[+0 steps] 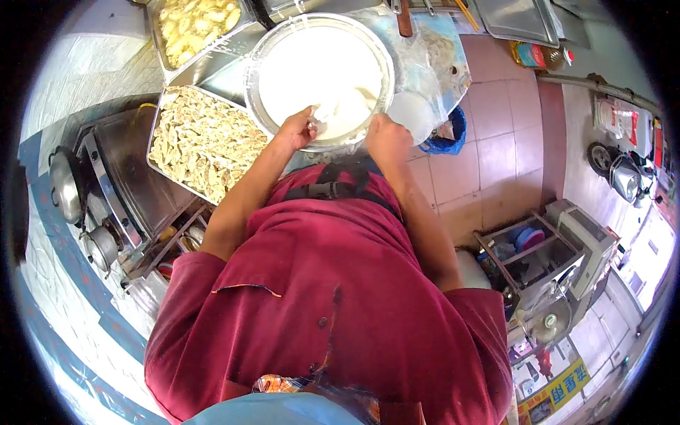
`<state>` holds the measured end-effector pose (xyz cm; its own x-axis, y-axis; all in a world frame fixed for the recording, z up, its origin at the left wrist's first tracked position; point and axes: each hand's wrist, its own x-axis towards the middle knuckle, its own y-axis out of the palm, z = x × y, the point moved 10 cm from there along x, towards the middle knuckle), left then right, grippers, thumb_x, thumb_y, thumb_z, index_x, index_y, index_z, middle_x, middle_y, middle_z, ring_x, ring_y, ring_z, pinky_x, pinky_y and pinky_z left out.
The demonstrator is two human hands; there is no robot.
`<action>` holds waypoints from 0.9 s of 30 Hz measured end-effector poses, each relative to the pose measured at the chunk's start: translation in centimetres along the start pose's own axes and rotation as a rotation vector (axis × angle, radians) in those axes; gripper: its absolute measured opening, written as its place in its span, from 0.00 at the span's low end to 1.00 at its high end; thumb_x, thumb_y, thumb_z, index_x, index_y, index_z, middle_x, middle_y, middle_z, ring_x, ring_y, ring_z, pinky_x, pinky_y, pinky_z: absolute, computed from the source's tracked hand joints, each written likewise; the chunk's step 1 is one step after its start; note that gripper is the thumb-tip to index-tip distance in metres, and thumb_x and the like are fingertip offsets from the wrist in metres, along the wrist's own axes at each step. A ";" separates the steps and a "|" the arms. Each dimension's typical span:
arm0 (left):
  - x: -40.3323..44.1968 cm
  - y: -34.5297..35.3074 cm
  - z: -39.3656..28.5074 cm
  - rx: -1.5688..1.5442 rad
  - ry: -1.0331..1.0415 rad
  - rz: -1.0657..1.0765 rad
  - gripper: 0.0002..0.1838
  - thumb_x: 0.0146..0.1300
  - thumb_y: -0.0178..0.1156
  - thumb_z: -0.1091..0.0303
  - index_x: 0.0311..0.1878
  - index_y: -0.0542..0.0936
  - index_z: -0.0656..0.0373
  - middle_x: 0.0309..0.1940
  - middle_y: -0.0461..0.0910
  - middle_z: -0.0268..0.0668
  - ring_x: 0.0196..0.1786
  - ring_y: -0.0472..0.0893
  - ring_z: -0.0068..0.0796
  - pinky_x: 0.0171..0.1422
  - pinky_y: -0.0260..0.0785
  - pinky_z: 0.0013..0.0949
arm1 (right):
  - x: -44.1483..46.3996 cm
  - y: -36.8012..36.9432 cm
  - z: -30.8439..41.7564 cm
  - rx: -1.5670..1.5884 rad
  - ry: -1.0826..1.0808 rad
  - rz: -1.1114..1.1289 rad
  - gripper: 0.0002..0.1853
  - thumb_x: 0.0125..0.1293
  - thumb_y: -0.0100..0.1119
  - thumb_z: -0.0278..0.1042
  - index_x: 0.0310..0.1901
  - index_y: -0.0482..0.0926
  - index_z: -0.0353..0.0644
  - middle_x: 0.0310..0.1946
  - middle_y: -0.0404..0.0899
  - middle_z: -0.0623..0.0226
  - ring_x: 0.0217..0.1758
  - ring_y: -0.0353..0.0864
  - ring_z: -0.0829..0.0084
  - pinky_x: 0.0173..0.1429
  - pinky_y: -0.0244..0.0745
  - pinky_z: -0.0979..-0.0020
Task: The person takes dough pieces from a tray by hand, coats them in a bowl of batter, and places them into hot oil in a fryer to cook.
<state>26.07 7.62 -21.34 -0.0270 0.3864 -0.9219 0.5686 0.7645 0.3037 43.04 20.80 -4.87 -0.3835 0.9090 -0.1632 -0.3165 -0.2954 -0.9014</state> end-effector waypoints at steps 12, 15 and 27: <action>-2.4 3.8 -1.3 -0.116 0.085 0.220 0.16 0.67 0.62 0.61 0.54 0.77 0.57 0.39 0.78 0.30 0.30 0.74 0.17 0.26 0.66 0.18 | 0.2 8.6 -3.1 1.003 0.496 0.386 0.12 0.61 0.60 0.35 0.33 0.86 0.34 0.18 0.72 0.73 0.16 0.62 0.79 0.24 0.58 0.75; -3.7 4.2 -1.9 -0.166 0.072 0.220 0.17 0.67 0.62 0.59 0.54 0.77 0.56 0.39 0.78 0.30 0.29 0.73 0.17 0.26 0.65 0.18 | 0.4 8.8 -4.6 1.155 0.566 0.374 0.10 0.60 0.62 0.32 0.34 0.86 0.34 0.19 0.71 0.75 0.18 0.61 0.80 0.25 0.56 0.76; -2.5 4.3 -2.3 -0.167 0.047 0.274 0.16 0.70 0.58 0.59 0.56 0.75 0.54 0.42 0.77 0.29 0.32 0.72 0.18 0.30 0.66 0.19 | 1.2 9.3 -4.8 1.119 0.496 0.414 0.11 0.64 0.56 0.33 0.36 0.86 0.36 0.19 0.68 0.78 0.19 0.59 0.85 0.21 0.50 0.77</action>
<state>26.73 11.11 -17.16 0.0681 0.6104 -0.7892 0.4170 0.7012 0.5783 43.80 20.55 -15.33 -0.3424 0.6312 -0.6959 -0.8947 -0.4452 0.0364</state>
